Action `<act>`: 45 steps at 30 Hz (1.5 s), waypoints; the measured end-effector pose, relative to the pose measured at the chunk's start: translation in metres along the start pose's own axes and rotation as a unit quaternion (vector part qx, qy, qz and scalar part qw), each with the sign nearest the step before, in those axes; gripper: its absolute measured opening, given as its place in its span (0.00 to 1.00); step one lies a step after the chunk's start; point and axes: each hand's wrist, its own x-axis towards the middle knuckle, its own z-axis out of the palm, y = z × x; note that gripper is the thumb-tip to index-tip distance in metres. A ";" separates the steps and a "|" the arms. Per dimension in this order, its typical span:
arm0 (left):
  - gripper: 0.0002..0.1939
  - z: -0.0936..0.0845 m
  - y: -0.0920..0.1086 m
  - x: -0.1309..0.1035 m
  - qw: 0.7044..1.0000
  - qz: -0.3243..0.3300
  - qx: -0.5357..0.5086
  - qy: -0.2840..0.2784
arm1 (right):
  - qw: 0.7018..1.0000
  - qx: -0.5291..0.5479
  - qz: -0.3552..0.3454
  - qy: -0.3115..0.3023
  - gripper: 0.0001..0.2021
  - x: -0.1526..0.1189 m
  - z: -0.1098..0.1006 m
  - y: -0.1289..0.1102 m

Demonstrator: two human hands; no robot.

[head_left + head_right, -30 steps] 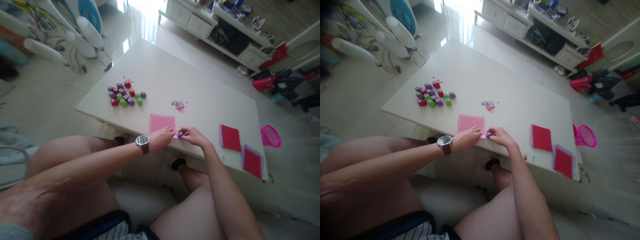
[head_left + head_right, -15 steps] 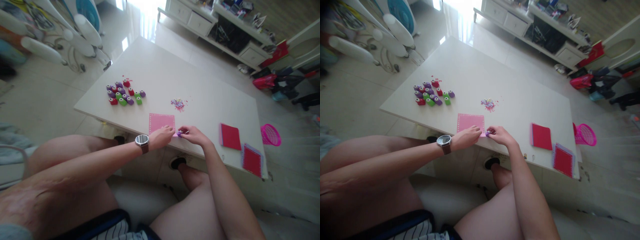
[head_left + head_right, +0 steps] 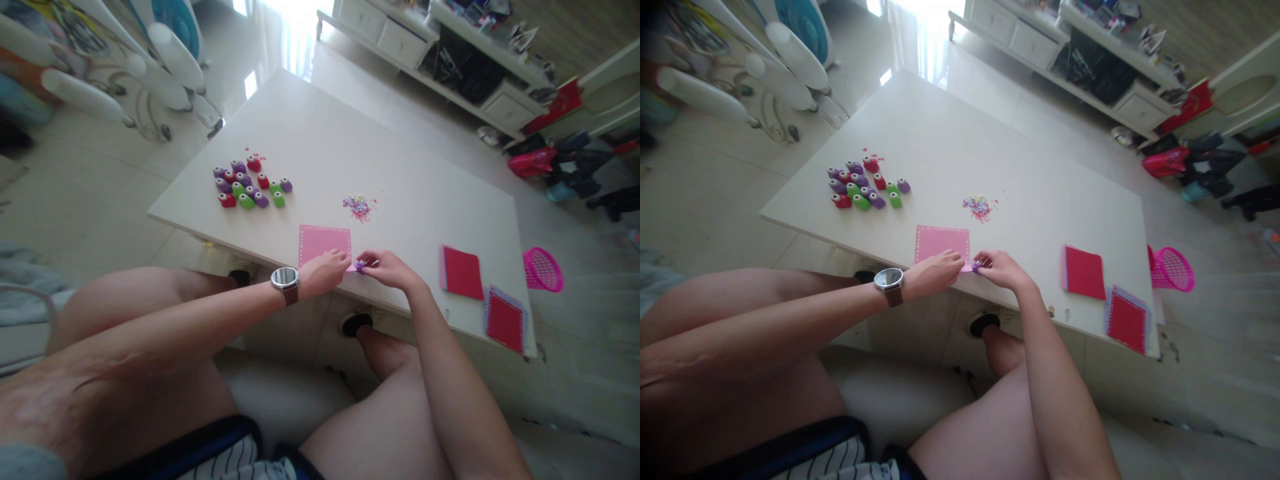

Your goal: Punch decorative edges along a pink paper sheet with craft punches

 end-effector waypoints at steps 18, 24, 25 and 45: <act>0.09 -0.002 0.001 0.000 1.000 0.003 0.007 -0.006 | 1.000 -0.003 -0.001 -0.002 0.10 -0.001 -0.001 -0.005; 0.09 0.000 0.000 -0.001 1.000 -0.005 -0.002 -0.002 | 1.000 0.013 -0.012 -0.016 0.10 0.001 0.005 -0.006; 0.09 0.000 0.000 -0.001 1.000 -0.003 -0.001 -0.002 | 1.000 0.010 -0.016 -0.018 0.10 0.001 0.006 -0.007; 0.08 0.007 -0.013 0.004 0.995 -0.102 0.000 -0.007 | 0.997 0.027 0.055 -0.041 0.12 0.000 -0.001 -0.003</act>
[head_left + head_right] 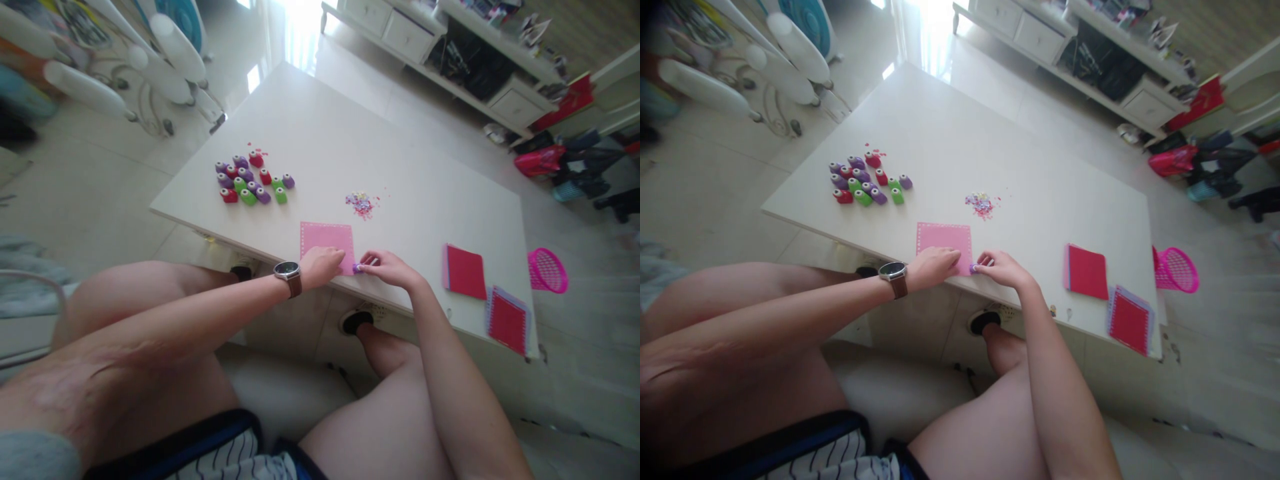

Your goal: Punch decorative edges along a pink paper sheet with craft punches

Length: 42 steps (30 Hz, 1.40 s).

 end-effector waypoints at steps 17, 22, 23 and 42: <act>0.08 -0.003 0.001 0.001 1.000 0.016 -0.021 -0.015 | 1.000 -0.004 -0.016 0.021 0.13 0.005 0.005 -0.001; 0.09 -0.004 0.003 0.003 1.000 0.014 -0.018 -0.015 | 1.000 0.001 -0.015 0.022 0.14 0.008 0.007 0.002; 0.11 -0.004 0.004 0.003 1.000 0.009 -0.018 -0.017 | 1.000 0.001 -0.011 0.024 0.14 0.009 0.007 0.003; 0.33 -0.020 0.029 0.024 0.985 -0.130 -0.019 -0.112 | 0.975 -0.137 0.172 0.046 0.16 0.025 0.009 -0.029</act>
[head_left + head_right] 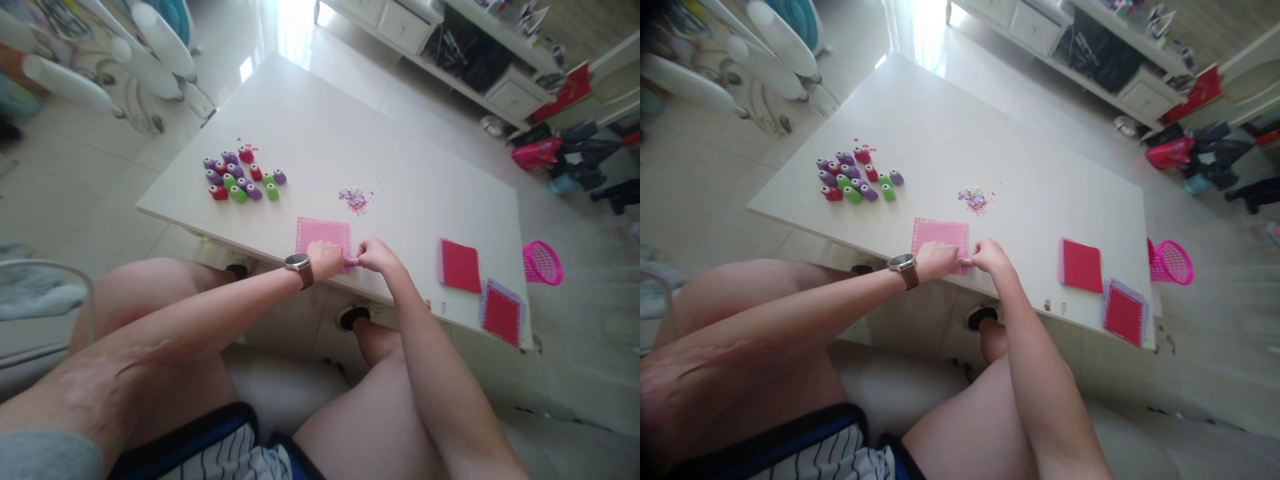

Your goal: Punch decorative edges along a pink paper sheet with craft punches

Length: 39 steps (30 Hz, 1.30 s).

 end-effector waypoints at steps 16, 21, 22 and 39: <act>0.16 -0.003 -0.008 -0.001 0.996 0.074 0.037 -0.027 | 0.992 0.079 -0.088 0.037 0.10 -0.011 -0.013 0.023; 0.17 0.003 -0.012 -0.001 0.995 0.091 0.026 -0.015 | 0.985 0.001 -0.168 0.037 0.14 -0.012 -0.001 0.022; 0.17 0.004 -0.012 0.000 0.995 0.092 0.023 -0.012 | 0.984 -0.010 -0.175 0.037 0.12 -0.012 0.000 0.022; 0.18 0.006 -0.013 -0.002 0.996 0.091 0.019 0.004 | 0.981 0.092 -0.170 -0.012 0.15 -0.013 -0.015 0.032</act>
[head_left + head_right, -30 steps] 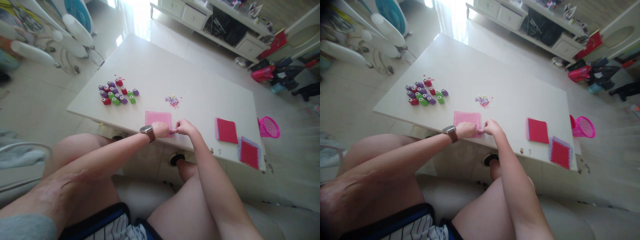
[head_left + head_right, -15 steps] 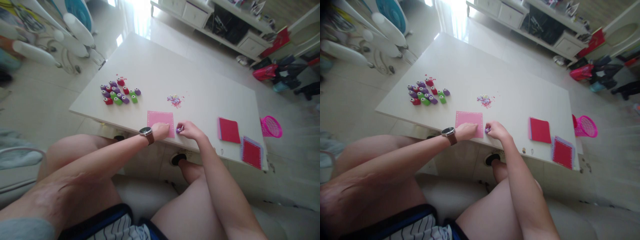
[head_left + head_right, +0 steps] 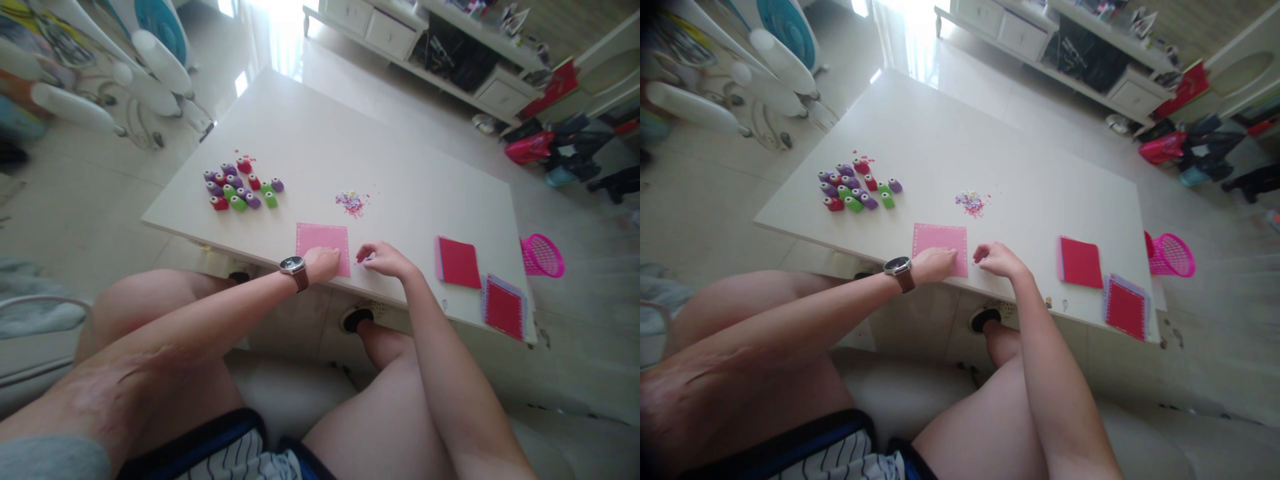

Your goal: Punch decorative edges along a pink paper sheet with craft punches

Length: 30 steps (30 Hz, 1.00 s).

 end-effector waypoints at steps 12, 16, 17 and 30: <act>0.15 0.004 0.000 0.001 1.000 -0.010 0.004 0.006 | 0.969 0.000 -0.010 0.248 0.30 0.013 0.005 0.007; 0.15 0.004 0.000 0.000 1.000 -0.013 0.006 0.007 | 0.979 0.004 0.026 0.200 0.22 0.012 0.002 0.008; 0.14 0.004 0.000 0.000 1.000 -0.012 0.008 0.008 | 0.983 -0.009 0.031 0.180 0.20 0.011 0.002 0.008; 0.09 -0.002 -0.001 0.018 0.988 -0.007 -0.136 0.069 | 0.981 -0.162 0.048 0.094 0.10 0.007 0.004 0.007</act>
